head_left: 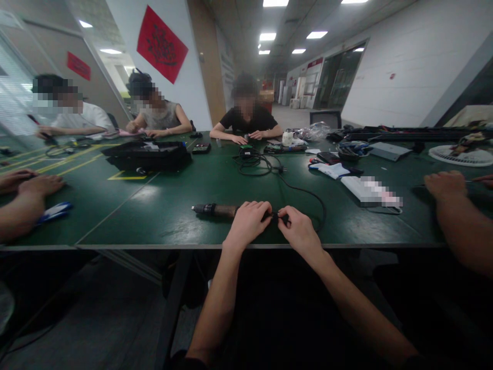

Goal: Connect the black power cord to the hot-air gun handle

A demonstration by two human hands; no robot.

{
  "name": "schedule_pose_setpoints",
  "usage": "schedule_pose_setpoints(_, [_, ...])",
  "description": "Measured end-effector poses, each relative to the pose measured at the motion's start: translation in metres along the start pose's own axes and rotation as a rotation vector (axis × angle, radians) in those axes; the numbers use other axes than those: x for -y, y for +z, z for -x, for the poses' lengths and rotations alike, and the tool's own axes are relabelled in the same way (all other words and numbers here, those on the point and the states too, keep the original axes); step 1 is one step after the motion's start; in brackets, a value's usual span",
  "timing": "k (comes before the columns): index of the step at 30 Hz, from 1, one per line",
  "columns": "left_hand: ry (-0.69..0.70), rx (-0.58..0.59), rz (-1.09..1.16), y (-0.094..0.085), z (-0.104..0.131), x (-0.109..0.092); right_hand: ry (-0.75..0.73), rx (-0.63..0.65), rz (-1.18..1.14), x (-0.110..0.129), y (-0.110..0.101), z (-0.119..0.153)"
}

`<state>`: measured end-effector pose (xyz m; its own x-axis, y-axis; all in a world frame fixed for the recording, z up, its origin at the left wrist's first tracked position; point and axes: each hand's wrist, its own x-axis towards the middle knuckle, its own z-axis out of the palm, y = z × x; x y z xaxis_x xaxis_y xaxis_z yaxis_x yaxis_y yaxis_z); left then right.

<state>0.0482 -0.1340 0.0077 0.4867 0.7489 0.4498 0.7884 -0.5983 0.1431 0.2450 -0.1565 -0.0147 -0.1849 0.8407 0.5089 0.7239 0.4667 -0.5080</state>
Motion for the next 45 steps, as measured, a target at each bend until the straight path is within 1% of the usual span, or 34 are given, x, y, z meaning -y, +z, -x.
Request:
schedule_pose_setpoints(2, [-0.008, -0.007, 0.002, -0.0003, 0.0001, -0.0001, -0.004, -0.006, 0.003, -0.0005, 0.0005, 0.0])
schedule_pose_setpoints(7, [0.036, 0.006, 0.027, -0.0015, 0.0005, -0.0002, -0.002, -0.006, -0.004, -0.001, 0.0008, 0.0007])
schedule_pose_setpoints(11, [-0.007, 0.009, 0.0, -0.0013, -0.0001, -0.0005, -0.001, -0.012, -0.004, -0.0008, 0.0006, 0.0009])
schedule_pose_setpoints(16, [0.031, 0.013, 0.02, -0.0026, 0.0008, -0.0009, 0.005, -0.002, -0.004, 0.0, 0.0, 0.0006])
schedule_pose_setpoints(21, [-0.009, 0.004, 0.002, -0.0026, 0.001, -0.0016, 0.005, 0.005, -0.009, 0.0015, -0.0013, 0.0004])
schedule_pose_setpoints(26, [0.027, 0.015, 0.003, -0.0027, 0.0006, -0.0017, 0.019, -0.001, -0.017, 0.0013, -0.0005, 0.0003])
schedule_pose_setpoints(31, [-0.007, 0.011, -0.013, -0.0016, 0.0002, -0.0016, 0.01, 0.002, -0.017, 0.0014, -0.0003, 0.0004])
schedule_pose_setpoints(36, [0.031, 0.018, -0.003, -0.0021, 0.0005, -0.0008, 0.021, 0.008, -0.012, 0.0018, -0.0008, 0.0001])
schedule_pose_setpoints(41, [-0.006, 0.016, -0.007, -0.0023, 0.0001, -0.0011, 0.017, 0.004, -0.012, 0.0017, -0.0011, -0.0001])
schedule_pose_setpoints(45, [0.03, 0.021, 0.012, -0.0017, 0.0001, -0.0005, 0.018, 0.007, -0.014, 0.0015, -0.0014, 0.0])
